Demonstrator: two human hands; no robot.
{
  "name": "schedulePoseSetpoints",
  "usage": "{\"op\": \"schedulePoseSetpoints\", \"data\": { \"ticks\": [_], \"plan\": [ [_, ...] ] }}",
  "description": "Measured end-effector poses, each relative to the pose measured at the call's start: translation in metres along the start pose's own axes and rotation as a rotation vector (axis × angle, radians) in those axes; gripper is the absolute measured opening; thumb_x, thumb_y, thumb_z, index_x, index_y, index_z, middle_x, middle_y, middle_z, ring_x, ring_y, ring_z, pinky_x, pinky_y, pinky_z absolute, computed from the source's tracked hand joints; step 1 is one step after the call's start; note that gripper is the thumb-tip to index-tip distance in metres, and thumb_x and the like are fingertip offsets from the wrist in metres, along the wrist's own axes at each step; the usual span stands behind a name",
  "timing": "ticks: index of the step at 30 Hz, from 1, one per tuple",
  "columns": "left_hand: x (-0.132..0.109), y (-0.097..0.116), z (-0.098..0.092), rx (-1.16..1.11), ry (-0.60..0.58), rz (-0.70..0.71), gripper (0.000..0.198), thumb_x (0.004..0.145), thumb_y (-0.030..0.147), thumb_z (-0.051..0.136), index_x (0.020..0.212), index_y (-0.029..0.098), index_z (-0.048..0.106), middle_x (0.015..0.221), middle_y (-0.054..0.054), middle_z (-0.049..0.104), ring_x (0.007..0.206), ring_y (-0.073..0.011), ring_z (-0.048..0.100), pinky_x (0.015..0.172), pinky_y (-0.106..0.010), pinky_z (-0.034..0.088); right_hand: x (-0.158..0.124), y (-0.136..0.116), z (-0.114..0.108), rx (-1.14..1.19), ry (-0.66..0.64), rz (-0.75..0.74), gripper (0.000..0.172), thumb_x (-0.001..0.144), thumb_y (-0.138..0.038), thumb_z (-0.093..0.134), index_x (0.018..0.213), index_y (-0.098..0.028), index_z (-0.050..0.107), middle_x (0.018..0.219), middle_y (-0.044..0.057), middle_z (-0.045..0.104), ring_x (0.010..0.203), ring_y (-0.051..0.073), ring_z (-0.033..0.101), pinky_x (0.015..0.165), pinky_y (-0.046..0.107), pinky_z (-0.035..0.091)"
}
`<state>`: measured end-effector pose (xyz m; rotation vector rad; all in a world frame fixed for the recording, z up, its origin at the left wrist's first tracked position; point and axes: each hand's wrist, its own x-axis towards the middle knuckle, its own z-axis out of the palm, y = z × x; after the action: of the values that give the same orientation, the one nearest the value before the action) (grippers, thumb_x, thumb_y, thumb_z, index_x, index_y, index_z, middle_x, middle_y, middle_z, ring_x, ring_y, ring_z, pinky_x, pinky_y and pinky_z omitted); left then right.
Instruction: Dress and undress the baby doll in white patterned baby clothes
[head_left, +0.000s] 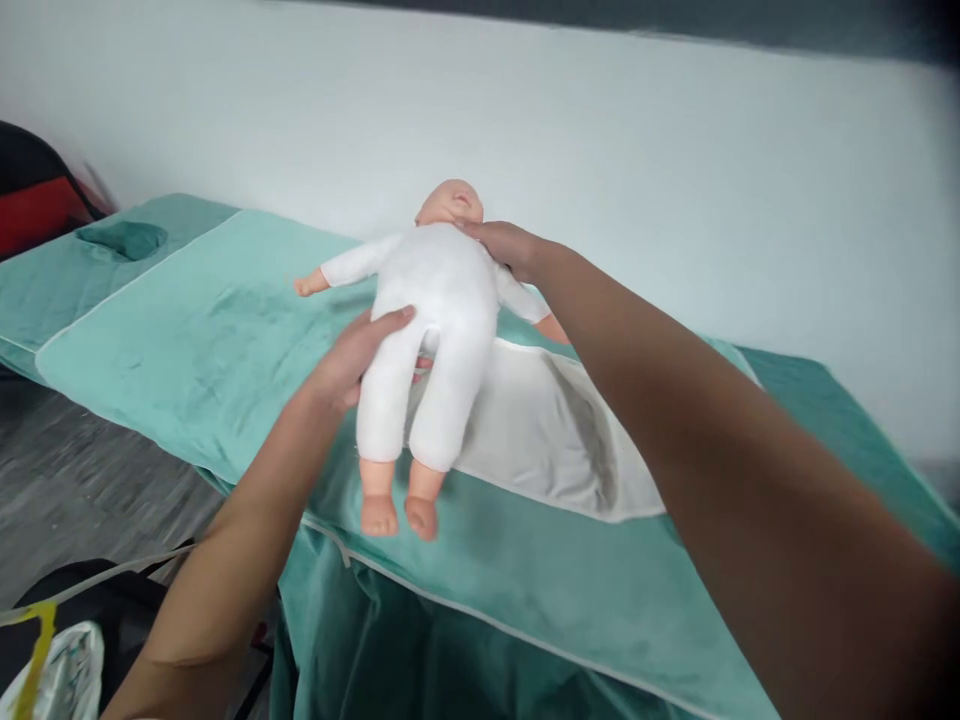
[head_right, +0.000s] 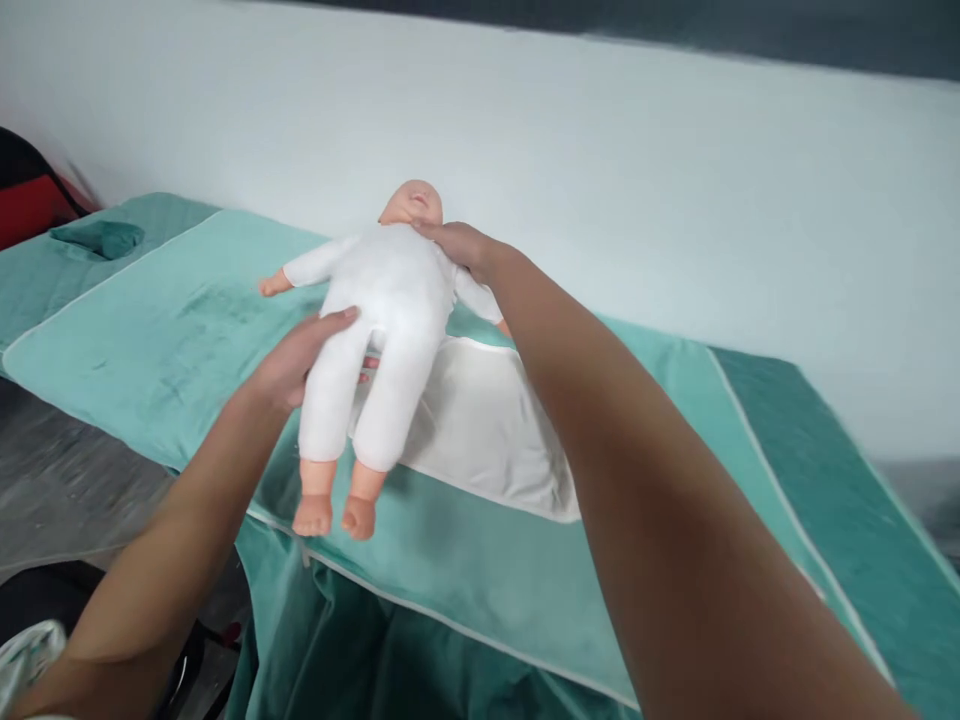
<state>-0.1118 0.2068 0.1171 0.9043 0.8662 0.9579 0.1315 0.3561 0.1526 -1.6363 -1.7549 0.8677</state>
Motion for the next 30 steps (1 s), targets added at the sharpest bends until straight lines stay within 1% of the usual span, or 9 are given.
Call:
{"op": "schedulePoseSetpoints", "data": {
  "ticks": [3,6,8,14,17,21,24,27,30],
  "plan": [
    [-0.02,-0.033,0.047,-0.069,-0.059,-0.037,0.051,0.085,0.04,0.077,0.127,0.019,0.06,0.091,-0.007,0.078,0.067,-0.0219,0.075,0.058,-0.033,0.062,-0.047,0.027,-0.04,0.063,-0.136,0.122,0.07,0.091,-0.075,0.058,0.127,-0.016,0.069,0.124,0.017,0.075,0.112,0.032,0.07,0.097,0.05,0.057],
    [-0.034,-0.065,0.083,-0.142,-0.162,-0.075,0.046,0.084,0.039,0.076,0.123,0.022,0.061,0.087,-0.002,0.078,0.064,-0.0189,0.074,0.058,-0.029,0.059,-0.089,0.06,-0.065,0.063,-0.117,0.187,0.065,0.088,-0.072,0.064,0.126,-0.019,0.071,0.13,0.016,0.073,0.114,0.031,0.071,0.098,0.048,0.058],
    [-0.04,-0.083,0.098,-0.168,-0.201,-0.098,0.043,0.084,0.039,0.076,0.121,0.023,0.062,0.084,0.002,0.077,0.062,-0.017,0.073,0.059,-0.027,0.058,-0.111,0.081,-0.071,0.081,-0.103,0.195,0.06,0.089,-0.068,0.065,0.126,-0.02,0.071,0.132,0.015,0.073,0.116,0.03,0.071,0.101,0.046,0.057],
    [-0.039,-0.13,0.108,-0.168,-0.16,-0.109,0.038,0.081,0.037,0.078,0.113,0.02,0.066,0.083,0.001,0.076,0.063,-0.0159,0.074,0.053,-0.024,0.053,-0.14,0.118,-0.047,0.082,0.027,0.124,0.06,0.09,-0.066,0.065,0.129,-0.021,0.068,0.136,0.013,0.072,0.118,0.029,0.071,0.106,0.046,0.055],
    [-0.031,-0.146,0.107,-0.152,-0.08,-0.106,0.037,0.081,0.04,0.08,0.109,0.019,0.066,0.077,0.0,0.074,0.061,-0.0164,0.073,0.054,-0.025,0.053,-0.142,0.125,-0.039,-0.035,0.098,0.147,0.072,0.091,-0.07,0.058,0.14,-0.018,0.059,0.141,0.018,0.067,0.122,0.032,0.068,0.107,0.049,0.054],
    [-0.026,-0.156,0.106,-0.066,0.032,-0.067,0.055,0.085,0.06,0.073,0.122,0.02,0.063,0.083,-0.006,0.076,0.06,-0.0202,0.072,0.057,-0.033,0.058,-0.145,0.118,-0.049,-0.365,0.139,0.121,0.089,0.094,-0.071,0.051,0.157,-0.01,0.037,0.133,0.028,0.067,0.124,0.045,0.063,0.11,0.065,0.043],
    [-0.026,-0.159,0.104,0.059,0.104,-0.001,0.055,0.093,0.067,0.058,0.115,0.019,0.07,0.099,-0.012,0.079,0.082,-0.0249,0.076,0.08,-0.039,0.062,-0.143,0.095,-0.042,-0.664,0.215,-0.073,0.072,0.101,-0.061,0.039,0.155,-0.013,0.041,0.121,0.025,0.07,0.117,0.046,0.063,0.103,0.068,0.044],
    [-0.029,-0.161,0.102,0.207,0.159,0.134,0.05,0.1,0.06,0.048,0.111,0.019,0.074,0.124,-0.012,0.076,0.117,-0.0272,0.07,0.11,-0.039,0.051,-0.131,0.065,-0.004,-0.643,0.142,-0.301,0.052,0.103,-0.046,0.043,0.143,-0.016,0.053,0.129,0.02,0.067,0.122,0.04,0.059,0.102,0.058,0.048],
    [-0.031,-0.168,0.101,0.312,0.217,0.212,0.047,0.103,0.052,0.046,0.127,0.019,0.069,0.142,-0.01,0.068,0.136,-0.0258,0.059,0.121,-0.039,0.04,-0.112,0.045,0.045,-0.688,-0.137,-0.473,0.044,0.1,-0.039,0.051,0.139,-0.018,0.056,0.142,0.017,0.06,0.13,0.038,0.054,0.102,0.053,0.047]
  ]
}}
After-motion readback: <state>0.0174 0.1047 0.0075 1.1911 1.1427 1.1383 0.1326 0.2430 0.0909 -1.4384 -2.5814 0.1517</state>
